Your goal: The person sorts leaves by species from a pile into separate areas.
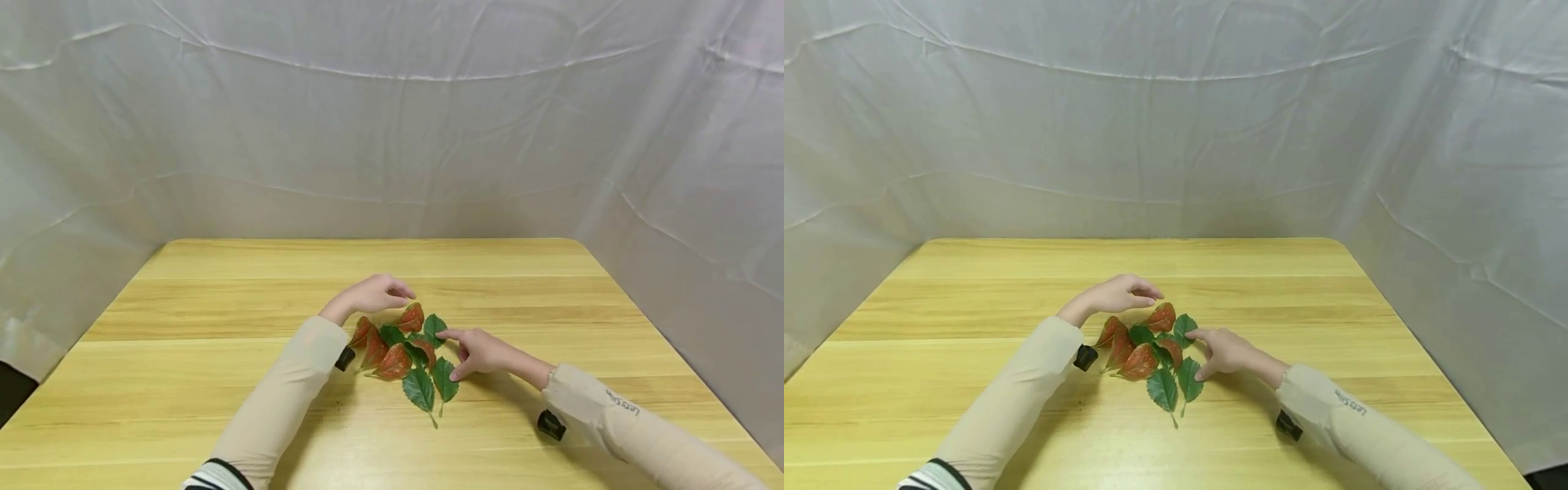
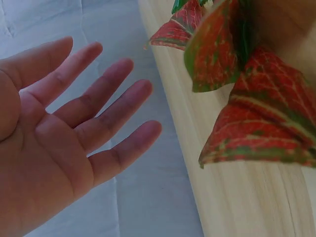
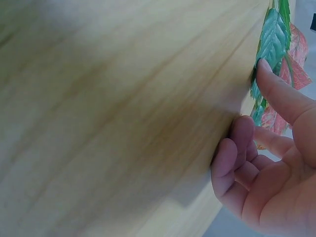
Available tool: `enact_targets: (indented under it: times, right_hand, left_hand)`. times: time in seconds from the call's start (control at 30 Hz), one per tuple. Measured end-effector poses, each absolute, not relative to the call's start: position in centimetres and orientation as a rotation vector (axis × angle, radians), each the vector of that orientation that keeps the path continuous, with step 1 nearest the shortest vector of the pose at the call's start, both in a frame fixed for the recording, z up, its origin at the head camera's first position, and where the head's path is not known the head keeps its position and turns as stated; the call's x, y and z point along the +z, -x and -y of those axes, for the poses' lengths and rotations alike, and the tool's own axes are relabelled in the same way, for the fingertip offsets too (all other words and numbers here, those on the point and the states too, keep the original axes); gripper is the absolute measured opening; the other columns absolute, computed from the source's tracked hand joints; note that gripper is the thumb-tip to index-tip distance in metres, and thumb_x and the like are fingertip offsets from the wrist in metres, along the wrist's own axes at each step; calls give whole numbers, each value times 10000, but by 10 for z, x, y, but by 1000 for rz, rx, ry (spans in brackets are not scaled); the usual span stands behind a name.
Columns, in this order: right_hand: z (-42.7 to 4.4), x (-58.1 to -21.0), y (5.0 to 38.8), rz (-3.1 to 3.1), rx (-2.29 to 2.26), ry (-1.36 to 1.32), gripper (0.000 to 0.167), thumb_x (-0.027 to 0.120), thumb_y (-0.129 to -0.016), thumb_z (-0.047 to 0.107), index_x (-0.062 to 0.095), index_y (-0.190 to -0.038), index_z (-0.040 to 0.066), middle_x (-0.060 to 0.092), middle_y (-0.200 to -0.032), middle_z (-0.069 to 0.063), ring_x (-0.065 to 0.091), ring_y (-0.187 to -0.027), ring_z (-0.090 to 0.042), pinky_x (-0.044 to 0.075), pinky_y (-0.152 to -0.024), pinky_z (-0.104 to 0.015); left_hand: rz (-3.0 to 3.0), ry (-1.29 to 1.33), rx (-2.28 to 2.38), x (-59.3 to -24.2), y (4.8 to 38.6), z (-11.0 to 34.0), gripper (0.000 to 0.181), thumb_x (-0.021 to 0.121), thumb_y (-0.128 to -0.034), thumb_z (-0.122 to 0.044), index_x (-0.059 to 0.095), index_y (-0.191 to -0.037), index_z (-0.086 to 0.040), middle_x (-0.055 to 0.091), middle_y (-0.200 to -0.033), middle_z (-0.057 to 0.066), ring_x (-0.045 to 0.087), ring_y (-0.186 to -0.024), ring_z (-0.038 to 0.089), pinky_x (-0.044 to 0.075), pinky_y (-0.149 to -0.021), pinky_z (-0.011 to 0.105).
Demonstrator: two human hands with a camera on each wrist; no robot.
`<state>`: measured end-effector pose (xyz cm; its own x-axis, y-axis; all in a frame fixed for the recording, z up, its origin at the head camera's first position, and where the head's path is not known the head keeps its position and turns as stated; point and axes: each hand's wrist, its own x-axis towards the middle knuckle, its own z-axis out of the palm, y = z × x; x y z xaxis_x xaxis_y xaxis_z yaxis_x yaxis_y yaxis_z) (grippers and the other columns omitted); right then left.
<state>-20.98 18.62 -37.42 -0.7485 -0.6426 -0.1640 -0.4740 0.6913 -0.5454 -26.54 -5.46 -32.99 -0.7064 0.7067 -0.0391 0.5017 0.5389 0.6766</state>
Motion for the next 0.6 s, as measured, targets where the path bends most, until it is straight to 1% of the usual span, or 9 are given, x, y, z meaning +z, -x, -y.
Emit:
enact_targets:
  times: [0.2,0.3,0.5,0.6]
  right_hand:
    - [-186,-373,208,-2570,-677,873,707,765,-691,114,419,-1283,-60,428,-528,51,366,-474,-44,337,-473,-198]
    - [-186,-373,208,-2571,-679,873,705,763,-693,112,419,-1283,-61,426,-527,53,361,-472,-43,333,-472,-198]
    - [-186,-375,208,-2568,-676,889,701,760,-700,126,419,-1285,-56,432,-532,54,361,-475,-41,335,-475,-198]
    - [-187,-374,207,-2564,-683,881,697,757,-704,126,419,-1286,-55,426,-528,53,354,-470,-43,327,-472,-197]
  left_hand:
    - [-2342,-964,960,-333,276,52,349,408,-965,-194,542,-1201,26,545,-1176,157,500,-1073,275,393,-893,369]
    - [-2275,-909,966,-334,279,51,368,385,-973,-220,526,-1220,14,535,-1174,171,489,-1071,308,401,-875,404]
    - [-2233,-833,882,-337,280,49,388,368,-976,-255,502,-1261,-27,514,-1227,135,477,-1089,313,408,-849,433]
    - [-2236,-816,869,-337,280,48,375,396,-967,-247,522,-1239,-21,535,-1209,115,505,-1068,292,412,-846,422]
